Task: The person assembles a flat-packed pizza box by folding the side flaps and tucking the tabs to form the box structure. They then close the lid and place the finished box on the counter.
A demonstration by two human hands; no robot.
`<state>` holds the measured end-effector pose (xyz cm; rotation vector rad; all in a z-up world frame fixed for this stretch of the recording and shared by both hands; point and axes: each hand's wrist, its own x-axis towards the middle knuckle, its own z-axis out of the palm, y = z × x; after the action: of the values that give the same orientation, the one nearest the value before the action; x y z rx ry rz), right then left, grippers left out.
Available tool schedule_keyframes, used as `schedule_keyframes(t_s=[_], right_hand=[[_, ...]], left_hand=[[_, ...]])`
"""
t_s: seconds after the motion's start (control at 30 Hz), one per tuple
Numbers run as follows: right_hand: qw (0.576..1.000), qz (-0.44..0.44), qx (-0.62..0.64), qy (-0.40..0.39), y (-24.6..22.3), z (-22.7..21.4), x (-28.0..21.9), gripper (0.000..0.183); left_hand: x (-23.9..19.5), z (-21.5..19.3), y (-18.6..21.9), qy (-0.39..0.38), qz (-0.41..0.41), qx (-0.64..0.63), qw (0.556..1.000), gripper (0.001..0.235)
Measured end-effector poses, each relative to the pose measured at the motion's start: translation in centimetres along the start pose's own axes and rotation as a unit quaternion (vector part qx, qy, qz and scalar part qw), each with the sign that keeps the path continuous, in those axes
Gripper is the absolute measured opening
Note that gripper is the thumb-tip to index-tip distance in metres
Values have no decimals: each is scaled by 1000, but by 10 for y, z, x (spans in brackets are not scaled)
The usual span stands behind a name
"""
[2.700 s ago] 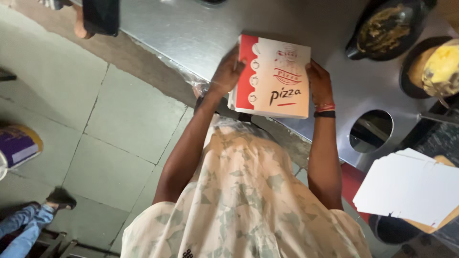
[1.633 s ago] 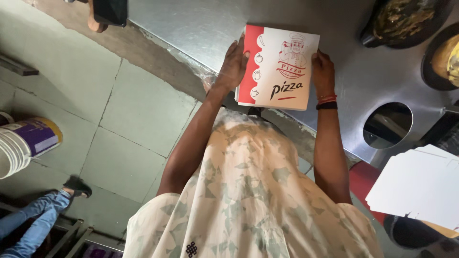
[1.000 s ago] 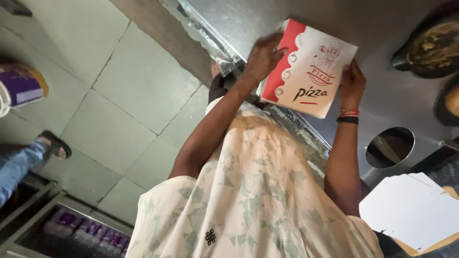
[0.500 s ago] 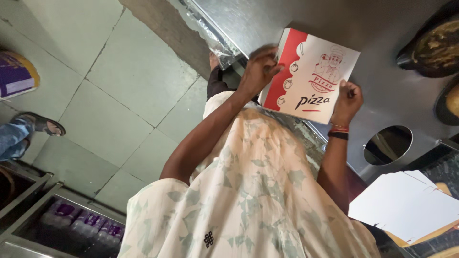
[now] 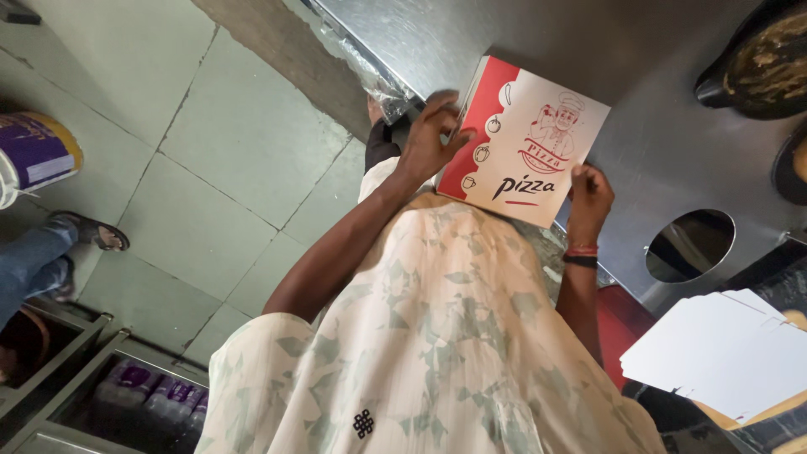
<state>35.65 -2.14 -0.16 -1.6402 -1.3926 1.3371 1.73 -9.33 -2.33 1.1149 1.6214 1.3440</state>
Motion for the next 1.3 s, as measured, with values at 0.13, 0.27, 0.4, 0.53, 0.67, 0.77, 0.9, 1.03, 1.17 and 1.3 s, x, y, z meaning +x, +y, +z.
schedule_keyframes(t_s=[0.13, 0.27, 0.4, 0.53, 0.67, 0.77, 0.9, 1.03, 1.17, 1.3], right_hand=[[999, 38, -10, 20, 7, 1, -25, 24], [996, 72, -47, -1, 5, 0, -44, 31], [992, 124, -9, -30, -8, 3, -57, 39], [980, 168, 76, -80, -20, 2, -66, 44], [983, 116, 61, -131, -20, -5, -69, 47], [979, 74, 83, -171, -16, -10, -67, 45], [990, 78, 26, -116, -12, -8, -72, 42], [990, 111, -31, -76, -10, -4, -73, 41], [992, 100, -72, -32, 3, -3, -71, 37], [994, 87, -62, 3, 29, -3, -72, 35]], left_hand=[[-18, -13, 8, -33, -5, 28, 999, 32], [-34, -32, 18, -117, -87, 53, 988, 32], [-41, -44, 25, -173, -75, 43, 981, 31], [-43, -48, 26, -214, -111, 39, 970, 24], [-42, -47, 26, -220, -160, -4, 962, 32], [-42, -45, 24, -196, -106, -21, 975, 37], [-46, -44, 18, -169, -82, -7, 982, 38], [-48, -38, 7, -171, -131, -15, 976, 32], [-54, -36, -2, -174, -151, -11, 973, 26], [-51, -32, 0, -125, -155, -67, 978, 24]])
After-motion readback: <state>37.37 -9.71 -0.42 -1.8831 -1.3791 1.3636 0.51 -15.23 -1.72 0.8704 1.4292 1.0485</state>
